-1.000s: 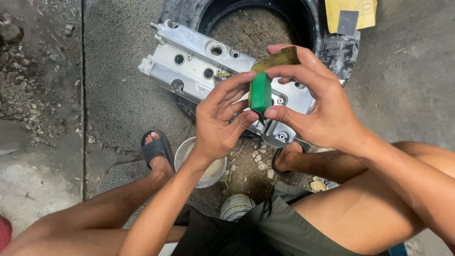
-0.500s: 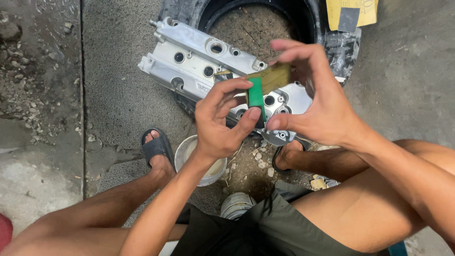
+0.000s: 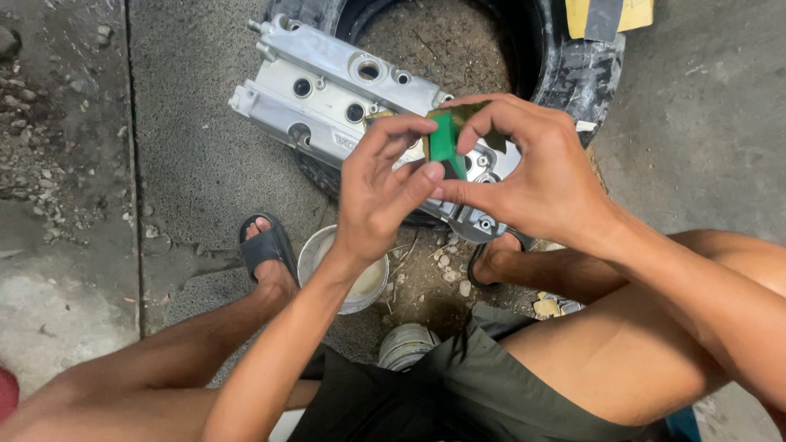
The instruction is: The person sands a silver metal engine part using a green sanding block and a yellow sandpaper sheet. They repeatedly rub the surface, dip the sandpaper into a bucket of liquid, and continue sanding different areas of the part.
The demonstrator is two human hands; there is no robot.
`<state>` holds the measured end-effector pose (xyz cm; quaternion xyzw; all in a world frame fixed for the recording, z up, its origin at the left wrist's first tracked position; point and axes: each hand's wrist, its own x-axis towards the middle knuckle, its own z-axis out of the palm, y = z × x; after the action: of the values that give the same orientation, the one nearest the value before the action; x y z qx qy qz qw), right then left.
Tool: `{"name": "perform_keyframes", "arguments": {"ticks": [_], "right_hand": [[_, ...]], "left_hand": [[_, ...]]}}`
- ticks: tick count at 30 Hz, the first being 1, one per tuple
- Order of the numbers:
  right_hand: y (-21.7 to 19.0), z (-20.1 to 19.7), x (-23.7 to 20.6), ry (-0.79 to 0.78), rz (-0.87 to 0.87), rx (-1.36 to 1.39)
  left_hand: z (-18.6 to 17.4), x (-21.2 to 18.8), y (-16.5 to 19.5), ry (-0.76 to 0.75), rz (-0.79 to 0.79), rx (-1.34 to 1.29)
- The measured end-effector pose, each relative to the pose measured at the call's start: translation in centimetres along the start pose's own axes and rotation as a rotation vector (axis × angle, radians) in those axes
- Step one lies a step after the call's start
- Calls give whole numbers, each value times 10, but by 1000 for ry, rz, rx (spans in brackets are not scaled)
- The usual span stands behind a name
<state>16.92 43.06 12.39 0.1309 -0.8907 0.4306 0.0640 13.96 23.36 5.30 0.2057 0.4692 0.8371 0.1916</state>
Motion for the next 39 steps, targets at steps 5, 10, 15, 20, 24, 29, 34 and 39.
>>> {"name": "perform_keyframes", "arguments": {"ticks": [5,10,15,20,24,29,34,39], "right_hand": [[5,4,-2,-8,-216,-244],[8,12,-5,-93,-300,-342],[11,23,-6,-110,-332,-464],[16,35,-6,-114,-365,-512],[22,38,-5,-112,-386,-525],[24,41,-4,-132,-403,-557],[22,46,-1,-141,-395,-579],[20,49,1,-185,-378,-597]], "left_hand": [[-3,8,7,31,-137,141],[-9,10,3,-30,-248,201],[-20,10,-5,-35,-269,192],[-27,8,-18,16,-264,171],[-32,8,-27,33,-221,140],[-41,9,-28,21,-187,164],[-40,9,-31,67,-163,215],[-37,9,-38,121,-181,183]]}}
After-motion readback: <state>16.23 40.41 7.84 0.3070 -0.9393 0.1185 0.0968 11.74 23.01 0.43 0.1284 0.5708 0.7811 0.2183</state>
